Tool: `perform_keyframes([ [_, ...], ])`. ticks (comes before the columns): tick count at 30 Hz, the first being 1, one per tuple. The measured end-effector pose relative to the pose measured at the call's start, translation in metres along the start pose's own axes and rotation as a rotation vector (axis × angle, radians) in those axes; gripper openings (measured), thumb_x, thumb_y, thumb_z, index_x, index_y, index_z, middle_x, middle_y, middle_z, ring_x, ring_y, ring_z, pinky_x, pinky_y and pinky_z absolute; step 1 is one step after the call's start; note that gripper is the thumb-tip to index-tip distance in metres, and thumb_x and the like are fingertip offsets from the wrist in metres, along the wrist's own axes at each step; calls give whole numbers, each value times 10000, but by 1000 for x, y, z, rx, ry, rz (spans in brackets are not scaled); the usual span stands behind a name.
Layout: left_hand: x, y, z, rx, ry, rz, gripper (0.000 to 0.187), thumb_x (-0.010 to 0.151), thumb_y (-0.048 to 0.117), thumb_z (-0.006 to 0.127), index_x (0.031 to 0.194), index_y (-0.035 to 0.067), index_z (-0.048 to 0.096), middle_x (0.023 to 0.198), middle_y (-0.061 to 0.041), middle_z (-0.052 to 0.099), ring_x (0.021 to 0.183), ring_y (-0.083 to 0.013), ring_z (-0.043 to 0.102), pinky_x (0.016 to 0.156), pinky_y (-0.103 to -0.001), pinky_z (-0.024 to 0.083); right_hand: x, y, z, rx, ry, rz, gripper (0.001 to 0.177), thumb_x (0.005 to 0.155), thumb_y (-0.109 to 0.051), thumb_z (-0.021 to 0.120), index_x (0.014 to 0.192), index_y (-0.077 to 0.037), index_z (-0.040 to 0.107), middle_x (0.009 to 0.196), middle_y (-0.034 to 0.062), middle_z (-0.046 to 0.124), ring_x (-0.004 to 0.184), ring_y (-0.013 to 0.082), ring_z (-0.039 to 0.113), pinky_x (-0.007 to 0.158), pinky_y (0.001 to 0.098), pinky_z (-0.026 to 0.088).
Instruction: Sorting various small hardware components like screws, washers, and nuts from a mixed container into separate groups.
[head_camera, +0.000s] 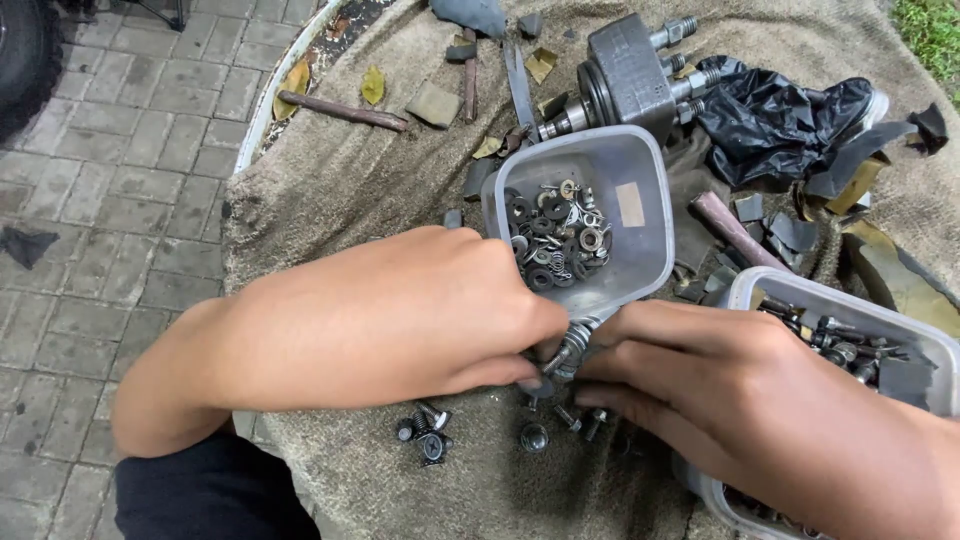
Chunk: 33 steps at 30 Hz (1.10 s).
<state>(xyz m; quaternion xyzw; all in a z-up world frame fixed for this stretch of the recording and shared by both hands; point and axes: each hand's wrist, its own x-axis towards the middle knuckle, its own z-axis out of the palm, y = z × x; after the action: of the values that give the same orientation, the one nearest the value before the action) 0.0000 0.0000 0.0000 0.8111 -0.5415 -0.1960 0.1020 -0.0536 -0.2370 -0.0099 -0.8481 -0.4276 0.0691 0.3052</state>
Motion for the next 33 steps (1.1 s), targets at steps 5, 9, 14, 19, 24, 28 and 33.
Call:
perform_keyframes([
  [5, -5, 4, -5, -14, -62, 27, 173, 996, 148, 625, 1116, 119, 504, 629, -95, 644, 458, -330, 645, 385, -468, 438, -6, 15, -5, 9, -137, 213, 161, 984, -265, 621, 989, -156, 740, 914, -45, 727, 736, 138, 786, 625, 313, 562],
  [9, -3, 3, -2, -29, -15, 69, 296, 943, 245, 768, 1080, 132, 532, 724, -99, 693, 565, -364, 692, 429, -498, 466, 1, 13, -14, 21, -45, 79, 158, 980, -203, 609, 944, -79, 699, 892, -3, 739, 694, 173, 730, 618, 338, 508],
  [14, -2, 10, 9, -23, 124, 180, 214, 848, 89, 799, 965, 86, 619, 750, -44, 731, 591, -229, 739, 464, -418, 559, -2, 13, -20, -2, -17, 158, 148, 936, -261, 671, 923, -140, 756, 891, -38, 804, 735, 140, 784, 663, 301, 560],
  [19, 6, 13, 18, 127, 185, 225, 304, 787, -189, 614, 996, 23, 554, 730, -87, 624, 461, -298, 646, 320, -466, 471, -9, 12, -35, -67, 46, 158, 124, 847, -289, 758, 906, -193, 810, 866, -75, 835, 734, 85, 814, 665, 267, 587],
  [24, 20, 14, 24, 74, 357, 154, 204, 881, -99, 615, 1034, 7, 534, 892, -133, 644, 527, -378, 706, 359, -530, 535, -14, -3, -48, -181, 174, -1, 135, 830, -236, 719, 848, -112, 771, 898, 17, 790, 768, 107, 802, 711, 230, 619],
  [28, 34, 17, 32, -125, 479, 23, 204, 1058, 204, 559, 1011, 7, 532, 767, -139, 665, 568, -425, 676, 435, -577, 524, -27, 5, -44, -465, 156, -33, 144, 912, -215, 681, 1019, -137, 737, 1067, -11, 729, 807, 156, 714, 610, 302, 549],
  [33, 34, 20, 32, -176, 545, -33, 198, 991, 184, 630, 1088, 31, 548, 841, -151, 718, 685, -457, 685, 505, -561, 507, -27, 16, -37, -532, 153, -112, 196, 959, -178, 625, 1106, -74, 699, 1187, 92, 691, 943, 273, 691, 774, 403, 568],
])
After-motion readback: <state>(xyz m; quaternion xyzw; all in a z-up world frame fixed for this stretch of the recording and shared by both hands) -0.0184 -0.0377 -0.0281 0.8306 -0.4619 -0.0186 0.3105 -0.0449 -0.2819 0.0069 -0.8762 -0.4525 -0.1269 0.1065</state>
